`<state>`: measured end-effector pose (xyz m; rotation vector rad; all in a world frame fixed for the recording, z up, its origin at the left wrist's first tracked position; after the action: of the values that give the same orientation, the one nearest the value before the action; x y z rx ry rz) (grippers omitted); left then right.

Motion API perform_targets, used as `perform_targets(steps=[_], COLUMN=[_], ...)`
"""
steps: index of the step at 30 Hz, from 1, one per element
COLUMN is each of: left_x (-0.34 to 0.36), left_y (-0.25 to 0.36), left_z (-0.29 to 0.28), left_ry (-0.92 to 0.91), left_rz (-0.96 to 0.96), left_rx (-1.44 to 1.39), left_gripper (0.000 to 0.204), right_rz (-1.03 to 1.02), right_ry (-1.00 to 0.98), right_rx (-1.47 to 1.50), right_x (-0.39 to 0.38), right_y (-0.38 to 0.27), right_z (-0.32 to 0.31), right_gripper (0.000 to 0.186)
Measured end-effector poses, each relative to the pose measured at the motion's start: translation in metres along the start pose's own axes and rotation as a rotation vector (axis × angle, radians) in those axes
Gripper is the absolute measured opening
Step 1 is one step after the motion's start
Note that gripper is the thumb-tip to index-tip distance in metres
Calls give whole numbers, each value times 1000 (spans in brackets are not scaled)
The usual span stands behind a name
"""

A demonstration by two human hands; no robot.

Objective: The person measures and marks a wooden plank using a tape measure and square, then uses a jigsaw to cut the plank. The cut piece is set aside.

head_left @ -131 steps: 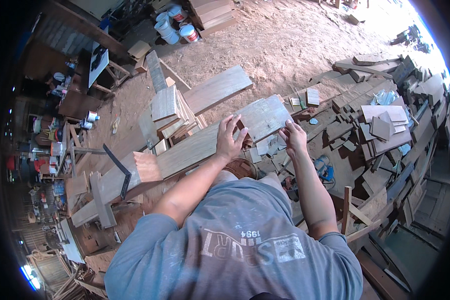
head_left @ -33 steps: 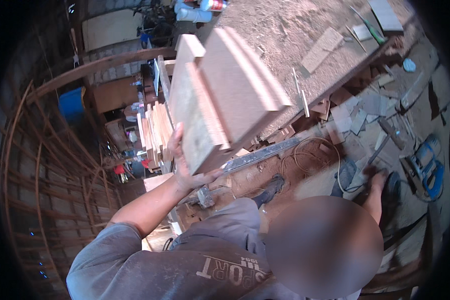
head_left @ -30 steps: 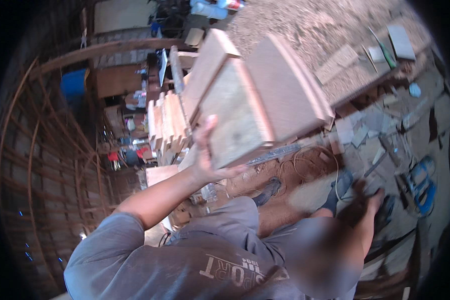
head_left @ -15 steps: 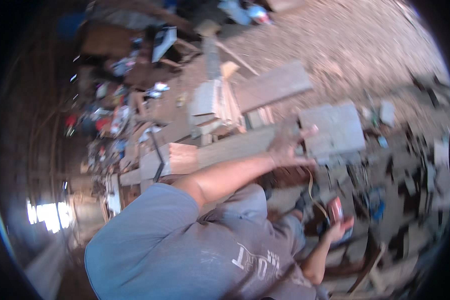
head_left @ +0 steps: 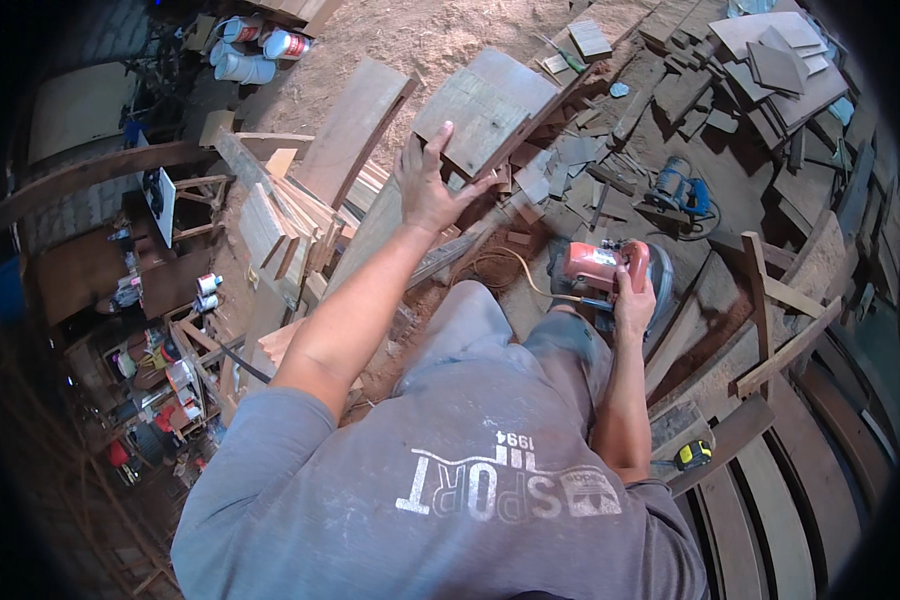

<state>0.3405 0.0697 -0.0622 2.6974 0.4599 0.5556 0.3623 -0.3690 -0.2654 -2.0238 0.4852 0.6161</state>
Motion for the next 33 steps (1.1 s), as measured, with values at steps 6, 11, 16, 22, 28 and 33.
perform_targets(steps=[6,11,16,22,28,33], left_x=[-1,1,4,-3,-3,1], left_y=[-5,-3,-17,-27,-30,-36], left_z=[3,-3,1,8,14,21], left_ry=[10,47,-31,120,240,177], left_rz=[-5,32,-66,-193,-272,-302], left_rx=[-21,-67,-199,-243,-312,-356], left_gripper=[112,113,114,46,31,31], right_rz=[-132,-163,-248,-440,-375,-554], right_ry=[-72,-125,-283,-246,-342,-376], right_rx=[12,9,250,25,-211,-194], right_x=[-48,-81,-92,-122,-152,-193], right_y=[-41,-82,-148,-211,-241,-294], right_z=[-18,-31,-38,-53,-70,-72], right_gripper=[48,40,37,35,40,39])
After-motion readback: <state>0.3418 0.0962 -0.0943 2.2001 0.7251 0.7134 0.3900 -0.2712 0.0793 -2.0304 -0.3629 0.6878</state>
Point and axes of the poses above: each hand's wrist, its own x-axis towards the middle knuckle, its own z-axis out of the palm, y = z × x, the point moved 7 cm from there along x, towards the middle knuckle, and after that the axes turned 6 degrees about -x, right-handed, at the moved point
